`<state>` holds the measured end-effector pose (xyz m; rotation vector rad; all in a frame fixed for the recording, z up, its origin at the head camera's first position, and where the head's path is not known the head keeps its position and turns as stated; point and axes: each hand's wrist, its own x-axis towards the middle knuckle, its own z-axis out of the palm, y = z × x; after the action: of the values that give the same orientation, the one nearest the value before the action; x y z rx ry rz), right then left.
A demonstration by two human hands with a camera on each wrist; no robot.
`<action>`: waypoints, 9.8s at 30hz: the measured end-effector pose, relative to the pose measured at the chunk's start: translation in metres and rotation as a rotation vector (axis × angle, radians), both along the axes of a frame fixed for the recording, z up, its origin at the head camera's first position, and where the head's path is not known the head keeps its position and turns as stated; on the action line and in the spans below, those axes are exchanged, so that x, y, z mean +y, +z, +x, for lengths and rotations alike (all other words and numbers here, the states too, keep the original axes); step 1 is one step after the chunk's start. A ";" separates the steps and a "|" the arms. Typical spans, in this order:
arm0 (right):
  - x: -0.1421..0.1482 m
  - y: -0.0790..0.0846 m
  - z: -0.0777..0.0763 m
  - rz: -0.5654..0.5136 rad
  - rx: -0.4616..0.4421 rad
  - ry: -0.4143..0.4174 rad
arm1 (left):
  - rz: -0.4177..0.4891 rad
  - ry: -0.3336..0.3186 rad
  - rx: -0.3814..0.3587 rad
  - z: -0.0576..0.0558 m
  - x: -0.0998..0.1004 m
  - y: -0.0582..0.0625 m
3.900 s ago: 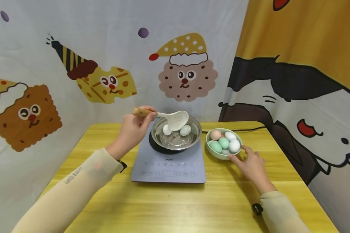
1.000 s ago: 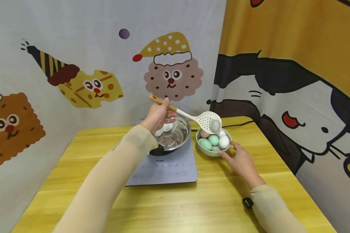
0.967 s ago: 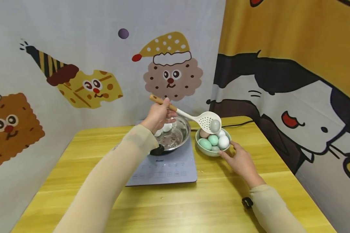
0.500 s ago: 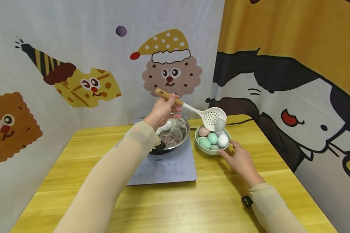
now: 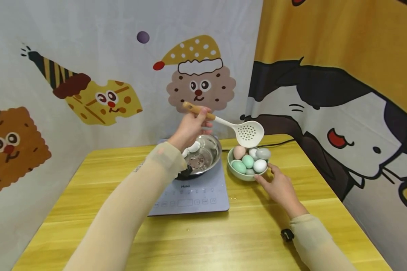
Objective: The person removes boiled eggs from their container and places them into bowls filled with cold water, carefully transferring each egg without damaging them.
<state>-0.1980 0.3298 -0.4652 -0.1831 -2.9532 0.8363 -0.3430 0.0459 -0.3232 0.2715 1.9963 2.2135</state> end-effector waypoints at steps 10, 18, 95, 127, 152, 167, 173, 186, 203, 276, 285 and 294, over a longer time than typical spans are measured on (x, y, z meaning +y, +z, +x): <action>-0.002 -0.001 -0.002 -0.009 -0.008 0.014 | -0.013 -0.011 0.124 0.011 -0.008 0.008; 0.000 -0.001 0.000 -0.013 -0.008 0.007 | -0.013 0.121 0.268 0.036 -0.071 0.041; -0.003 -0.004 0.003 0.002 -0.011 0.018 | -0.456 -0.005 0.197 0.049 -0.207 0.017; -0.004 -0.005 0.002 -0.005 -0.028 0.003 | -0.159 0.222 -0.332 0.024 -0.205 -0.031; -0.003 -0.005 0.003 -0.023 -0.013 0.009 | -0.013 0.241 -0.199 0.030 -0.129 0.015; -0.010 -0.005 -0.003 -0.027 0.012 0.021 | -0.044 0.248 -0.135 0.022 -0.064 0.018; -0.011 -0.003 -0.004 -0.032 0.012 0.022 | -0.083 0.271 -0.101 0.020 -0.049 0.016; -0.004 -0.004 -0.002 -0.032 0.003 0.007 | -0.384 0.344 0.156 0.031 -0.033 0.024; -0.001 -0.009 -0.001 -0.029 -0.006 -0.005 | -0.652 0.425 0.513 0.056 -0.014 0.040; -0.007 -0.009 -0.003 -0.055 0.011 0.026 | -0.162 0.395 -0.073 0.047 -0.154 -0.015; -0.008 -0.010 -0.002 -0.055 0.005 0.025 | -0.020 0.363 -0.301 0.047 -0.186 -0.033; -0.011 -0.007 -0.002 -0.053 -0.013 0.010 | 0.064 0.388 -0.378 0.049 -0.200 -0.042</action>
<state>-0.2001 0.3193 -0.4722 -0.1767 -2.9485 0.9183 -0.2937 -0.1541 -0.3654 -0.5344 1.8883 2.3194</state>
